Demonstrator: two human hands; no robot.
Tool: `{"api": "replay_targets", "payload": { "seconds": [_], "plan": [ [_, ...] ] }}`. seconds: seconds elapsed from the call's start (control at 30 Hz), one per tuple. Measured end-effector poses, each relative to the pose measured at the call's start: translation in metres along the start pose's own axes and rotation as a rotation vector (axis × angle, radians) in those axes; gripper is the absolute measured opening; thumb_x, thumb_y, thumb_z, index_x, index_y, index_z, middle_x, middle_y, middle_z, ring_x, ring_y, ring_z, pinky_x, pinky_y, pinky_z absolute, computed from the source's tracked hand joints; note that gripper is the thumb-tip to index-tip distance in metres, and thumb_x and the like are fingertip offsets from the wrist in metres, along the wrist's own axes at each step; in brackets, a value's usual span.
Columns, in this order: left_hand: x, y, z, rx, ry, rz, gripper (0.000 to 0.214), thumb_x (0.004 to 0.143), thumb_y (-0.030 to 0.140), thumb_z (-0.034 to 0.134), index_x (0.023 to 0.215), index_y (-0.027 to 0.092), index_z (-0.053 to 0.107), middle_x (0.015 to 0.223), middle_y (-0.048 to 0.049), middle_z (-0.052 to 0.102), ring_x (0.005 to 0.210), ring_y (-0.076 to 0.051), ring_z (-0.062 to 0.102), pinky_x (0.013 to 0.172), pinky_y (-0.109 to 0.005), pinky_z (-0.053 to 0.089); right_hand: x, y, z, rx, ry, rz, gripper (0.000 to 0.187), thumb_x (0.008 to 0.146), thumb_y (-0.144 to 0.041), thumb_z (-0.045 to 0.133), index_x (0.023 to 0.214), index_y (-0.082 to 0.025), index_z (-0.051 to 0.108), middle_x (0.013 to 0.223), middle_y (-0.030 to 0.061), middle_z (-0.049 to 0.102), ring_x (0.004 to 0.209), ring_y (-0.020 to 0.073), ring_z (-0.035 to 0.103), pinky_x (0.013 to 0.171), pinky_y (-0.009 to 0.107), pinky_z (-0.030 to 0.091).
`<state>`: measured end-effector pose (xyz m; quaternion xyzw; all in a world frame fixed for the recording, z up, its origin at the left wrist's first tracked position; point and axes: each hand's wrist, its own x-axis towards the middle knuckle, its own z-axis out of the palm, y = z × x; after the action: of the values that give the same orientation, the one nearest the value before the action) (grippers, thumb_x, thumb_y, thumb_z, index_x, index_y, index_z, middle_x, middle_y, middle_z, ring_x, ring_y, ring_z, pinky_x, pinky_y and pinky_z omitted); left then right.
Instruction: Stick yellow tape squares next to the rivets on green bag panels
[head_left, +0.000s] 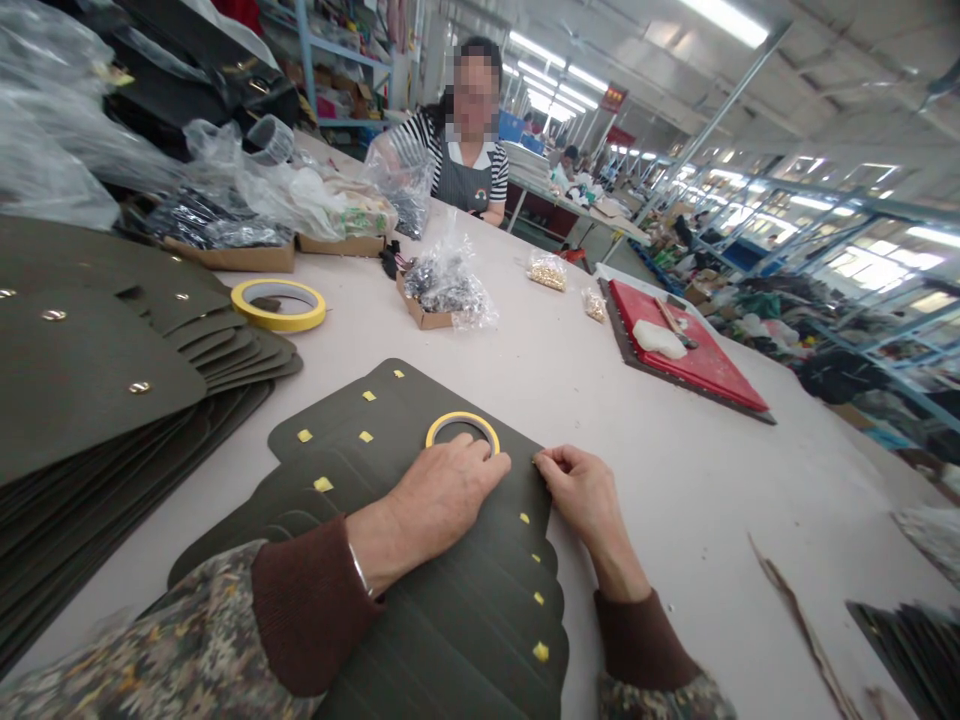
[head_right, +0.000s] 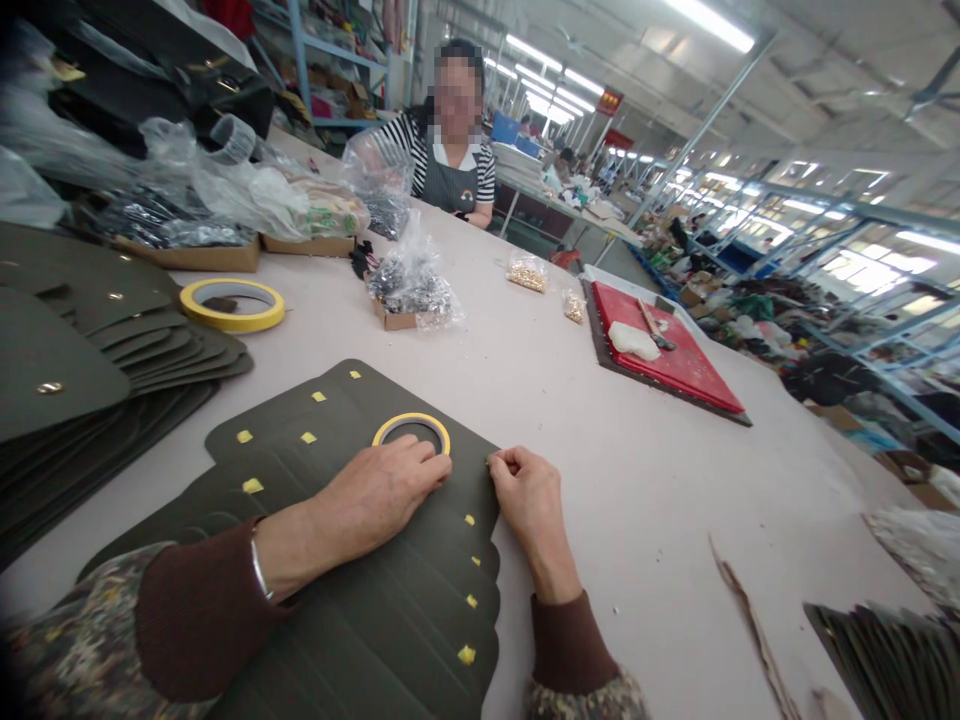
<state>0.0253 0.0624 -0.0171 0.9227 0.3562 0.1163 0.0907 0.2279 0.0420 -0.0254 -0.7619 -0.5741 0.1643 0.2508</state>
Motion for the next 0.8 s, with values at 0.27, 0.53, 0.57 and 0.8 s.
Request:
{"api": "replay_targets", "payload": {
  "seconds": [0.27,0.53,0.57,0.8],
  "plan": [
    [-0.001,0.001,-0.003,-0.001,-0.019,-0.009,0.014,0.094,0.015,0.043,0.096,0.02,0.056,0.092,-0.0041,0.061,0.084,-0.021,0.054,0.065,-0.031,0.046,-0.006,0.016,-0.001,0.332,-0.04,0.202,0.043,0.077,-0.05,0.06,0.103,-0.016,0.064,0.052,-0.0044,0.059,0.04,0.0126,0.051,0.041,0.023,0.04],
    [-0.001,-0.001,0.002,-0.031,0.014,-0.009,0.014,0.094,0.014,0.042,0.095,0.02,0.055,0.092,-0.0045,0.06,0.084,-0.022,0.054,0.068,-0.033,0.046,-0.012,0.01,0.006,0.026,0.04,-0.002,0.034,0.081,-0.048,0.054,0.077,-0.021,0.073,0.071,0.0045,0.072,0.065,0.0193,0.062,0.065,0.03,0.045],
    [-0.002,0.0,0.002,-0.034,0.018,-0.007,0.014,0.093,0.014,0.042,0.095,0.019,0.055,0.092,-0.0046,0.061,0.084,-0.021,0.054,0.069,-0.033,0.046,-0.011,0.008,0.007,-0.015,0.046,-0.008,0.034,0.082,-0.048,0.052,0.077,-0.022,0.073,0.073,0.0045,0.072,0.066,0.0201,0.063,0.067,0.031,0.045],
    [-0.004,-0.001,0.007,-0.018,0.054,-0.013,0.006,0.09,0.018,0.05,0.091,0.019,0.056,0.091,-0.0042,0.064,0.082,-0.02,0.056,0.064,-0.029,0.045,-0.001,0.026,0.021,-0.057,0.008,-0.079,0.035,0.08,-0.052,0.046,0.078,-0.028,0.072,0.085,0.0041,0.074,0.078,0.0232,0.068,0.075,0.031,0.049]
  ]
}}
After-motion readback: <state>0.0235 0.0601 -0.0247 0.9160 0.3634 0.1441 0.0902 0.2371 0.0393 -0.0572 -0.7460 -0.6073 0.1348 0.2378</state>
